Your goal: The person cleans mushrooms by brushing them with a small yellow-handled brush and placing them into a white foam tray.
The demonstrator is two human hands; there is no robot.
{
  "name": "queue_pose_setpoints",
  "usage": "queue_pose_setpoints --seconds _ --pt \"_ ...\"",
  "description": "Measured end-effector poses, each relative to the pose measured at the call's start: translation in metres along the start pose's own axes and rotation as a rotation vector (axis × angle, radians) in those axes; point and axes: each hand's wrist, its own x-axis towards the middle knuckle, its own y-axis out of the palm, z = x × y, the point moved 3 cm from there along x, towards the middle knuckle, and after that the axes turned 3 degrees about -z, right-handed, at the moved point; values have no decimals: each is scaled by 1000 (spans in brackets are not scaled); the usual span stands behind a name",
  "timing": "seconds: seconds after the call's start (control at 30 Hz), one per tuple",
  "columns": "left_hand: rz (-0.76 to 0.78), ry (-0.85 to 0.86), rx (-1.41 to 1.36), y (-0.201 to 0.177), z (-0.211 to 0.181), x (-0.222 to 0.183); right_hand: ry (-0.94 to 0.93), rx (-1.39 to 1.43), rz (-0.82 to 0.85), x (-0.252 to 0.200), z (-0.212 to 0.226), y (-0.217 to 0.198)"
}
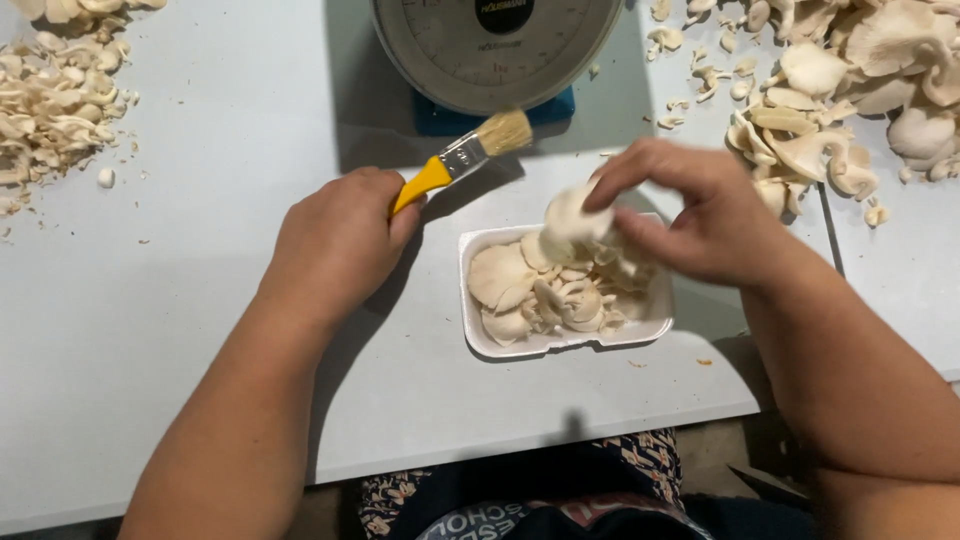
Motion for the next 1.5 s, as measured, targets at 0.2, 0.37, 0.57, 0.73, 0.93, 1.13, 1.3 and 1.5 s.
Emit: queue_pose_setpoints --seconds 0.2,0.37,0.57,0.73,0.93,1.13,1.3,1.5 --pt "35 -32 -8 3 4 2 -50 -157 187 8 27 10" --pt "60 -34 17 6 4 3 -52 -279 292 7 29 14" --pt "72 -35 32 6 5 4 -95 -248 282 8 40 12" --pt "78 -15 43 6 3 3 -184 -236 253 5 45 23" --pt "83 -23 45 7 3 4 -182 -318 260 8 53 33" --pt "93 -38 34 6 3 4 -51 137 252 9 49 18" --pt "94 -36 42 7 3 2 53 192 296 0 35 -14" --pt "96 -42 50 5 2 2 321 -87 464 -4 30 -21"
